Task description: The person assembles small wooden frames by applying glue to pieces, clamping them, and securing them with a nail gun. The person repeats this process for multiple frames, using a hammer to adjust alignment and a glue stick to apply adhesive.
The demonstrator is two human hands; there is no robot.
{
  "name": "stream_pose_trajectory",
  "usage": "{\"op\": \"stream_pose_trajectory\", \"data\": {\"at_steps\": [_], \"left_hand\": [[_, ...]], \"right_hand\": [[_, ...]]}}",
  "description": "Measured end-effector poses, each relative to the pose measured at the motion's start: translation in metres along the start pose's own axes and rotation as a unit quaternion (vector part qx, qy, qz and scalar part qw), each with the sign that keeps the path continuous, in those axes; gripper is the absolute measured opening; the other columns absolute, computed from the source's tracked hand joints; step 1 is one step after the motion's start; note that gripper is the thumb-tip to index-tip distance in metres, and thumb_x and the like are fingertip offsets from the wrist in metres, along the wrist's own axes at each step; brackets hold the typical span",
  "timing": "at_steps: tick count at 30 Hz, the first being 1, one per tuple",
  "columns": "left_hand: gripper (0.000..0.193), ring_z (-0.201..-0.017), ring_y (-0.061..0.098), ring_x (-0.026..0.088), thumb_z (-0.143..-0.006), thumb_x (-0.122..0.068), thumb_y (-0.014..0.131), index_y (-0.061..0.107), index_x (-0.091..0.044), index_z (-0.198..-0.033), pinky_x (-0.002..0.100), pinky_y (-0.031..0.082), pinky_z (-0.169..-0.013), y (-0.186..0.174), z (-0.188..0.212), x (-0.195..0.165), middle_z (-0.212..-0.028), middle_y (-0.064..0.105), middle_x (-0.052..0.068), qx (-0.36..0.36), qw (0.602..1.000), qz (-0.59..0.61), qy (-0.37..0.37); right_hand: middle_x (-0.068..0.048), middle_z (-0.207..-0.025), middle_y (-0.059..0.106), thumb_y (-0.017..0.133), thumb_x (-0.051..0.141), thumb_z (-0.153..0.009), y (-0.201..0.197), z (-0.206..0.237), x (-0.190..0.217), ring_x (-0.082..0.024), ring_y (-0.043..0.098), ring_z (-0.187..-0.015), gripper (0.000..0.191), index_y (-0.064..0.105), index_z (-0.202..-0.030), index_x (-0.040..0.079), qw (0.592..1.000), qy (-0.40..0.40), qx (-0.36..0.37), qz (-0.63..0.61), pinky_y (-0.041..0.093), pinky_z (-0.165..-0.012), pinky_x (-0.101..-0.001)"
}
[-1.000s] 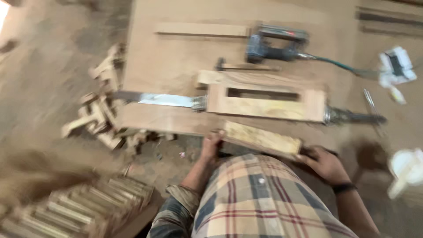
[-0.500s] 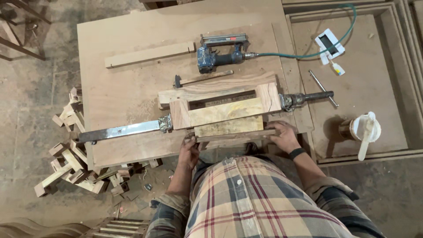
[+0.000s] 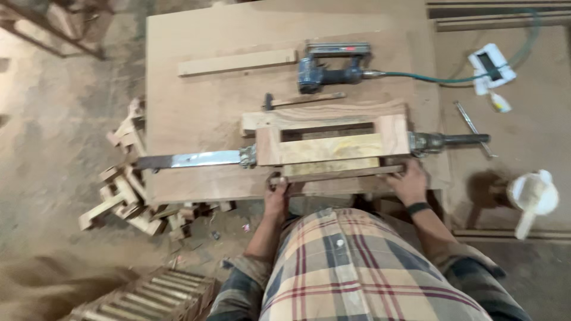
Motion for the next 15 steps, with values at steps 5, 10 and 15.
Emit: {"op": "stream_pose_trajectory", "data": {"at_steps": [5, 10, 15], "left_hand": [[0.056, -0.099, 0.063, 0.016, -0.097, -0.032, 0.075, 0.057, 0.007, -0.134, 0.034, 0.053, -0.088, 0.004, -0.014, -0.03, -0.113, 0.067, 0.01, -0.047, 0.986, -0.133, 0.085], [0.068, -0.089, 0.063, 0.014, -0.094, -0.031, 0.079, 0.051, 0.01, -0.14, 0.031, 0.057, -0.079, 0.016, -0.018, -0.048, -0.106, 0.068, 0.009, -0.019, 0.974, -0.15, 0.169], [0.077, -0.086, 0.061, 0.014, -0.093, -0.03, 0.077, 0.039, 0.004, -0.151, 0.03, 0.054, -0.074, 0.009, -0.017, -0.047, -0.104, 0.066, 0.008, -0.034, 0.975, -0.156, 0.153]], "right_hand": [[-0.022, -0.109, 0.071, 0.095, 0.045, -0.073, 0.001, 0.009, -0.002, -0.037, 0.071, -0.096, 0.076, 0.065, -0.12, -0.006, 0.993, -0.011, -0.073, 0.087, 0.058, -0.086, -0.0446], [-0.018, -0.098, 0.075, 0.094, 0.047, -0.075, 0.007, -0.006, -0.002, -0.037, 0.072, -0.089, 0.061, 0.074, -0.106, 0.0, 0.993, 0.002, -0.052, 0.105, 0.058, -0.084, -0.0454], [-0.02, -0.098, 0.074, 0.096, 0.049, -0.074, 0.004, -0.011, 0.007, -0.038, 0.071, -0.089, 0.065, 0.073, -0.106, -0.002, 0.992, -0.023, -0.043, 0.118, 0.057, -0.081, -0.0463]]}}
Point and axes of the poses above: each hand's wrist, its own z-axis away from the middle knuckle, its own y-axis out of the palm, x = y × z, the point moved 9 cm from there along -z, towards the middle knuckle
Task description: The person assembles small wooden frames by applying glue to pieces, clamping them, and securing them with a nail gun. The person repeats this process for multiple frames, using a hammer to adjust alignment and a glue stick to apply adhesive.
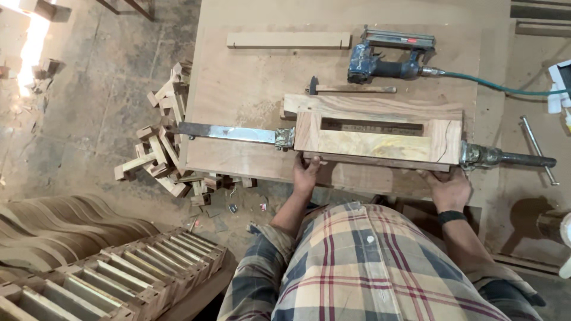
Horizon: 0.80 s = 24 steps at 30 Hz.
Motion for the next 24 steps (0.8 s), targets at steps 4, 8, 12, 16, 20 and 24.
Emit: {"op": "stream_pose_trajectory", "data": {"at_steps": [4, 8, 12, 16, 20, 24], "left_hand": [[0.087, -0.101, 0.066, 0.027, -0.08, -0.034, 0.085, 0.04, 0.007, -0.142, 0.04, 0.058, -0.085, -0.008, 0.017, -0.019, -0.12, 0.061, 0.02, -0.037, 0.981, -0.178, 0.072], [0.097, -0.137, 0.043, 0.048, -0.079, -0.04, 0.083, 0.034, 0.006, -0.149, 0.057, 0.039, -0.108, 0.04, 0.079, -0.072, -0.15, 0.041, 0.035, 0.034, 0.745, -0.546, 0.382], [0.098, -0.145, 0.041, 0.04, -0.08, -0.042, 0.082, 0.035, 0.0, -0.155, 0.055, 0.03, -0.12, 0.112, 0.081, -0.083, -0.154, 0.042, 0.024, 0.2, 0.663, -0.54, 0.478], [0.099, -0.143, 0.043, 0.035, -0.071, -0.036, 0.082, 0.036, 0.0, -0.152, 0.054, 0.03, -0.118, 0.171, 0.046, -0.076, -0.155, 0.045, 0.019, 0.259, 0.59, -0.621, 0.446], [0.105, -0.137, 0.047, 0.037, -0.069, -0.036, 0.082, 0.033, 0.005, -0.152, 0.056, 0.031, -0.116, 0.184, 0.029, -0.061, -0.146, 0.05, 0.022, 0.325, 0.611, -0.627, 0.357], [0.105, -0.127, 0.051, 0.042, -0.068, -0.035, 0.084, 0.035, 0.007, -0.15, 0.057, 0.033, -0.112, 0.187, 0.033, -0.057, -0.139, 0.054, 0.024, 0.306, 0.595, -0.627, 0.399]], "right_hand": [[-0.017, -0.096, 0.075, 0.09, 0.051, -0.073, -0.001, 0.001, -0.007, -0.034, 0.073, -0.086, 0.064, 0.071, -0.105, -0.001, 0.997, 0.042, 0.019, -0.06, 0.058, -0.08, -0.0442], [-0.017, -0.091, 0.074, 0.091, 0.048, -0.07, -0.01, -0.002, -0.003, -0.036, 0.071, -0.084, 0.057, 0.074, -0.1, 0.002, 1.0, 0.007, -0.012, -0.003, 0.057, -0.078, -0.0464], [-0.018, -0.091, 0.073, 0.092, 0.044, -0.069, -0.016, -0.001, 0.002, -0.038, 0.069, -0.083, 0.056, 0.074, -0.099, 0.001, 0.999, -0.005, -0.025, 0.026, 0.056, -0.076, -0.0473], [-0.017, -0.088, 0.073, 0.093, 0.047, -0.07, -0.019, 0.002, 0.01, -0.037, 0.07, -0.085, 0.055, 0.071, -0.088, 0.0, 0.997, 0.046, -0.004, 0.059, 0.056, -0.079, -0.0467], [-0.015, -0.091, 0.076, 0.088, 0.042, -0.071, -0.024, 0.002, 0.01, -0.033, 0.073, -0.086, 0.054, 0.071, -0.102, 0.001, 0.994, 0.11, -0.017, -0.016, 0.057, -0.079, -0.0441], [-0.019, -0.098, 0.074, 0.089, 0.036, -0.076, -0.021, 0.007, -0.003, -0.032, 0.071, -0.09, 0.056, 0.069, -0.111, -0.002, 0.997, 0.062, 0.004, -0.051, 0.057, -0.078, -0.0414]]}}
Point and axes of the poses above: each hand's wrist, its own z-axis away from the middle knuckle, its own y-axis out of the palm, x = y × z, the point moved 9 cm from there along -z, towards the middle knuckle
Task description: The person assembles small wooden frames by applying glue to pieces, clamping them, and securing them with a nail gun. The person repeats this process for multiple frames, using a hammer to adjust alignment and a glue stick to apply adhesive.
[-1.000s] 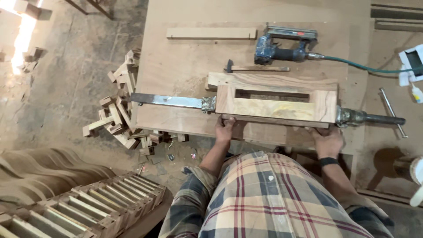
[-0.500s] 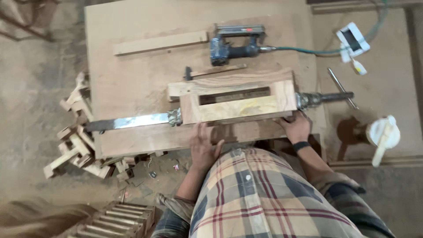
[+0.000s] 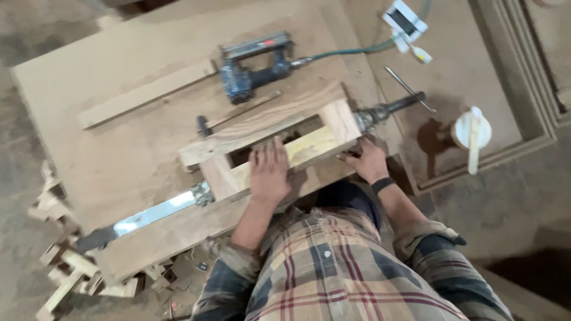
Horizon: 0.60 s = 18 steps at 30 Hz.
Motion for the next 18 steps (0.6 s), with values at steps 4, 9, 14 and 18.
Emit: {"op": "stream_pose_trajectory", "data": {"at_steps": [4, 9, 14, 18], "left_hand": [[0.106, -0.124, 0.053, 0.041, -0.066, -0.033, 0.085, 0.036, 0.007, -0.15, 0.055, 0.034, -0.112, 0.003, -0.001, -0.005, -0.136, 0.057, 0.024, 0.005, 1.0, 0.003, 0.007], [0.106, -0.125, 0.054, 0.038, -0.062, -0.033, 0.084, 0.037, 0.007, -0.149, 0.055, 0.033, -0.111, -0.012, -0.011, -0.006, -0.133, 0.057, 0.024, 0.013, 1.0, -0.009, 0.005], [0.102, -0.124, 0.053, 0.039, -0.07, -0.037, 0.083, 0.038, 0.006, -0.151, 0.055, 0.032, -0.115, -0.016, -0.019, -0.008, -0.131, 0.057, 0.022, 0.023, 1.0, 0.002, -0.013], [0.106, -0.125, 0.053, 0.038, -0.066, -0.044, 0.081, 0.038, 0.005, -0.149, 0.055, 0.031, -0.115, -0.008, -0.02, -0.006, -0.131, 0.058, 0.022, 0.028, 0.999, 0.004, -0.03]], "right_hand": [[-0.012, -0.108, 0.07, 0.081, 0.019, -0.086, -0.029, -0.003, -0.058, -0.02, 0.069, -0.094, 0.04, 0.065, -0.118, -0.001, 0.968, 0.037, -0.069, -0.237, 0.059, -0.083, -0.0342], [-0.004, -0.091, 0.062, 0.061, 0.005, -0.103, -0.076, -0.049, -0.167, -0.011, 0.059, -0.067, 0.028, 0.042, -0.12, 0.014, 0.812, 0.225, -0.235, -0.485, 0.05, -0.057, -0.0288], [-0.008, -0.091, 0.069, 0.07, 0.009, -0.102, -0.141, -0.074, -0.151, -0.015, 0.069, -0.078, 0.012, 0.063, -0.108, 0.001, 0.988, 0.015, -0.148, -0.034, 0.057, -0.073, -0.033], [-0.012, -0.081, 0.066, 0.078, 0.011, -0.111, -0.171, -0.12, -0.131, -0.023, 0.064, -0.07, 0.009, 0.073, -0.111, 0.003, 0.981, -0.106, -0.158, 0.043, 0.052, -0.069, -0.0349]]}}
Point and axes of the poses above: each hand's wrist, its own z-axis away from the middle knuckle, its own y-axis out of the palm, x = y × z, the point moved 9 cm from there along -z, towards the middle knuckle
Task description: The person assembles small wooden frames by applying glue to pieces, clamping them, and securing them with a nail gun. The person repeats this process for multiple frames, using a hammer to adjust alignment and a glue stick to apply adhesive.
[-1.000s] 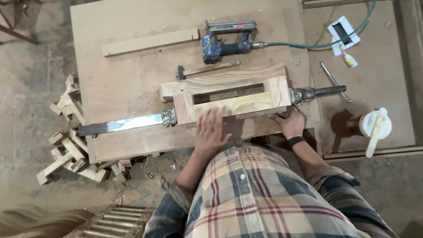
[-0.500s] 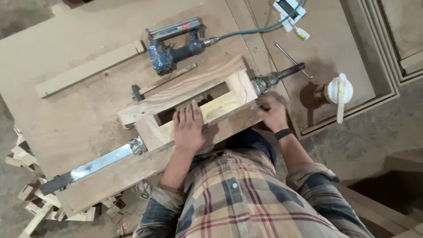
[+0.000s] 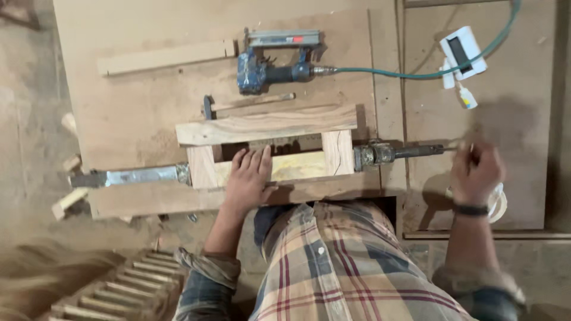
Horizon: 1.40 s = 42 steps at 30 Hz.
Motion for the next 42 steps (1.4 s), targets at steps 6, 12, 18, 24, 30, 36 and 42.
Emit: {"op": "stream_pose_trajectory", "data": {"at_steps": [6, 12, 18, 24, 30, 36, 42], "left_hand": [[0.102, -0.125, 0.056, 0.035, -0.072, -0.046, 0.079, 0.039, 0.004, -0.151, 0.057, 0.03, -0.118, 0.001, 0.012, 0.002, -0.133, 0.06, 0.019, -0.021, 1.0, -0.008, 0.003], [0.081, -0.13, 0.056, 0.033, -0.084, -0.045, 0.068, 0.042, -0.001, -0.147, 0.054, 0.03, -0.121, -0.014, 0.021, 0.007, -0.149, 0.058, 0.018, -0.108, 0.992, -0.054, 0.038], [0.093, -0.129, 0.056, 0.032, -0.075, -0.043, 0.071, 0.043, 0.0, -0.151, 0.051, 0.032, -0.119, -0.012, 0.029, 0.02, -0.142, 0.059, 0.018, -0.048, 0.999, -0.023, -0.013], [0.098, -0.127, 0.053, 0.037, -0.074, -0.043, 0.078, 0.038, 0.004, -0.15, 0.053, 0.032, -0.114, -0.024, 0.023, 0.013, -0.14, 0.056, 0.023, -0.075, 0.996, 0.042, 0.015], [0.097, -0.125, 0.054, 0.036, -0.072, -0.034, 0.079, 0.04, 0.003, -0.152, 0.05, 0.034, -0.115, -0.014, 0.024, 0.013, -0.141, 0.057, 0.02, -0.046, 0.999, -0.003, 0.012], [0.098, -0.124, 0.054, 0.036, -0.068, -0.034, 0.081, 0.041, 0.003, -0.15, 0.051, 0.036, -0.11, -0.007, 0.025, 0.015, -0.136, 0.058, 0.019, -0.03, 0.999, 0.018, -0.01], [0.096, -0.115, 0.057, 0.034, -0.062, -0.032, 0.085, 0.046, 0.001, -0.144, 0.051, 0.041, -0.102, 0.007, -0.005, -0.004, -0.127, 0.06, 0.017, 0.024, 1.0, -0.005, 0.003]], "right_hand": [[-0.017, -0.111, 0.072, 0.073, 0.015, -0.095, 0.168, -0.076, -0.03, -0.032, 0.07, -0.103, 0.024, 0.074, -0.118, 0.008, 0.911, -0.026, 0.411, 0.033, 0.054, -0.092, -0.0388], [-0.009, -0.154, 0.052, 0.064, 0.016, -0.079, 0.146, 0.05, -0.029, -0.025, 0.046, -0.145, 0.07, 0.055, -0.143, 0.042, 0.711, -0.431, 0.439, 0.341, 0.04, -0.122, -0.0393], [-0.024, -0.12, 0.063, 0.057, 0.022, -0.101, 0.078, 0.113, -0.061, -0.035, 0.062, -0.108, 0.027, 0.06, -0.117, 0.0, 0.854, 0.211, 0.457, -0.132, 0.051, -0.092, -0.0475], [-0.02, -0.114, 0.066, 0.059, 0.025, -0.106, 0.111, 0.024, -0.046, -0.028, 0.063, -0.099, 0.028, 0.064, -0.119, 0.0, 0.899, 0.167, 0.371, -0.16, 0.053, -0.086, -0.0412], [-0.016, -0.108, 0.069, 0.061, 0.027, -0.111, 0.164, -0.051, -0.015, -0.02, 0.065, -0.089, 0.029, 0.067, -0.122, 0.0, 0.896, 0.21, 0.338, -0.197, 0.054, -0.081, -0.0348], [-0.022, -0.1, 0.064, 0.07, 0.007, -0.098, 0.134, -0.047, -0.002, -0.021, 0.06, -0.082, 0.045, 0.054, -0.138, -0.005, 0.967, -0.019, 0.239, -0.09, 0.053, -0.07, -0.0343], [0.0, -0.093, 0.06, 0.048, 0.016, -0.115, 0.125, 0.044, -0.053, -0.007, 0.053, -0.064, 0.043, 0.053, -0.158, 0.015, 0.875, 0.283, 0.238, -0.313, 0.044, -0.051, -0.0238]]}}
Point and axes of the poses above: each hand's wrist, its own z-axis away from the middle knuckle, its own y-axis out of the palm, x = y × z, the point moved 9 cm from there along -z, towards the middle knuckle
